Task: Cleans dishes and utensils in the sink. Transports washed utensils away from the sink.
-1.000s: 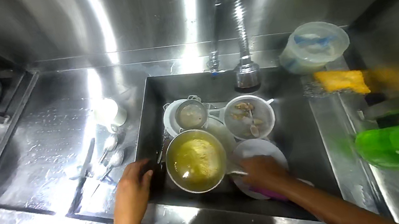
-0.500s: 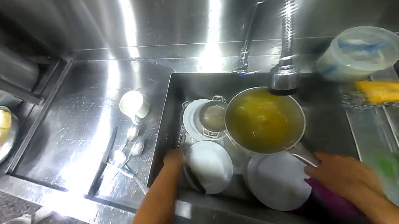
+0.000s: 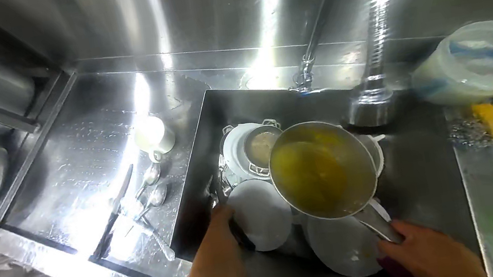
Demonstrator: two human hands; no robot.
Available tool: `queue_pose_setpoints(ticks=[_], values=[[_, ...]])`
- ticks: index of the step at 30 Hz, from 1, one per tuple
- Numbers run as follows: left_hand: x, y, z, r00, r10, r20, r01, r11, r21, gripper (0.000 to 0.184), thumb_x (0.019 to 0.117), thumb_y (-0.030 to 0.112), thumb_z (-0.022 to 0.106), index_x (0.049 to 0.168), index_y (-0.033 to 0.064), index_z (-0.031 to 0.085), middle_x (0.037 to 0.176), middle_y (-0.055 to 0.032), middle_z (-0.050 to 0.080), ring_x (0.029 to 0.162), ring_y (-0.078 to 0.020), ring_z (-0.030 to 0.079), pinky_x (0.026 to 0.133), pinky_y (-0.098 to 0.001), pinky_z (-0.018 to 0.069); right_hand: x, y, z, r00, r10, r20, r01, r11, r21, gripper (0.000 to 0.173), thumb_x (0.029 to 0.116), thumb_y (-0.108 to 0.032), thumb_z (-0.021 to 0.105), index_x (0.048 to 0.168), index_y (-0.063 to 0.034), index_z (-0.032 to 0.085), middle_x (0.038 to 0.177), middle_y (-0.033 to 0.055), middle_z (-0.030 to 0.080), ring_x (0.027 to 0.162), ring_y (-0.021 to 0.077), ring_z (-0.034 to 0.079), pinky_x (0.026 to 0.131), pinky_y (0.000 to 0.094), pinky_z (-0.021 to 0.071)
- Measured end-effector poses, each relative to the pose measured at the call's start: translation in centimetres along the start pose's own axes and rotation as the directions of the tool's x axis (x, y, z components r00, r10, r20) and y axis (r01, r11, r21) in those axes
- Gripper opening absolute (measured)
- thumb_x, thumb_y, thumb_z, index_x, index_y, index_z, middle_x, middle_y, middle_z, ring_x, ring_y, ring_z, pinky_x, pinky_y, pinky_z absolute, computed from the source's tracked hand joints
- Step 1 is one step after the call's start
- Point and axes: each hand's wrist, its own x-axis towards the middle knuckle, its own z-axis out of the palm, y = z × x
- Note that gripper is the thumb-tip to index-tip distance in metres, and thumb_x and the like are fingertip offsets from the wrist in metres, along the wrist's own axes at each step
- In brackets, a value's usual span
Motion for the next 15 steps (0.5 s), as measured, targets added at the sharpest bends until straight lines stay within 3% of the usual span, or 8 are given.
queue_pose_setpoints(ticks=[4, 8, 11, 13, 15], values=[[1.1, -0.3, -0.3, 0.999, 0.038, -0.013, -0.039, 0.995, -0.091, 0.046, 0.1059, 0.022, 0.052, 0.140, -0.0078, 0.053, 0.150, -0.0244, 0.049, 0.142, -0.0343, 0.044, 0.117, -0.0496, 0.0345, 1.7, 0.7, 0.8, 0.999, 0.049, 0.010, -0.049, 0.998, 0.049, 0.035, 0.0901, -0.033, 0.069, 0.105, -0.0006, 0.070, 0.102, 0.0262, 0.070, 0.103, 0.0454, 0.065, 0.084, 0.0658, 0.0466], [1.1, 0.3, -1.2, 0.995, 0.020, -0.096, -0.034, 0.988, -0.148, 0.045, 0.1048, 0.025, 0.054, 0.135, -0.0083, 0.057, 0.144, -0.0258, 0.053, 0.138, -0.0363, 0.049, 0.114, -0.0518, 0.0388, 3.5, 1.7, 2.0, 0.992, 0.124, -0.034, -0.119, 0.985, 0.123, 0.037, 0.0913, -0.033, 0.070, 0.110, -0.0020, 0.071, 0.106, 0.0266, 0.070, 0.106, 0.0458, 0.064, 0.087, 0.0671, 0.0458], [0.0, 1.0, -2.4, 0.987, -0.023, -0.156, -0.011, 0.977, -0.214, 0.040, 0.1029, 0.023, 0.055, 0.130, -0.0055, 0.060, 0.133, -0.0235, 0.062, 0.124, -0.0344, 0.060, 0.106, -0.0520, 0.0466, 4.6, 1.6, 2.3, 0.978, 0.183, -0.100, -0.167, 0.975, 0.147, 0.036, 0.0928, -0.034, 0.069, 0.112, -0.0033, 0.071, 0.107, 0.0260, 0.070, 0.108, 0.0457, 0.064, 0.087, 0.0669, 0.0461], [-1.0, 1.4, -3.3, 0.990, -0.023, -0.140, -0.014, 0.966, -0.260, 0.037, 0.1043, 0.021, 0.051, 0.131, -0.0031, 0.060, 0.123, -0.0194, 0.066, 0.107, -0.0282, 0.067, 0.095, -0.0458, 0.0528, 5.4, 1.3, 2.3, 0.968, 0.209, -0.136, -0.188, 0.970, 0.154, 0.036, 0.0940, -0.034, 0.068, 0.114, -0.0042, 0.071, 0.109, 0.0256, 0.070, 0.109, 0.0450, 0.064, 0.088, 0.0666, 0.0465], [-2.7, 1.8, -4.7, 0.996, 0.012, -0.083, -0.037, 0.952, -0.305, 0.036, 0.1083, 0.022, 0.044, 0.132, -0.0022, 0.056, 0.110, -0.0153, 0.066, 0.088, -0.0210, 0.066, 0.082, -0.0385, 0.0550, 6.3, 0.9, 2.2, 0.960, 0.232, -0.156, -0.206, 0.965, 0.164, 0.036, 0.0959, -0.035, 0.067, 0.113, -0.0034, 0.070, 0.111, 0.0262, 0.069, 0.111, 0.0448, 0.064, 0.090, 0.0660, 0.0462]])
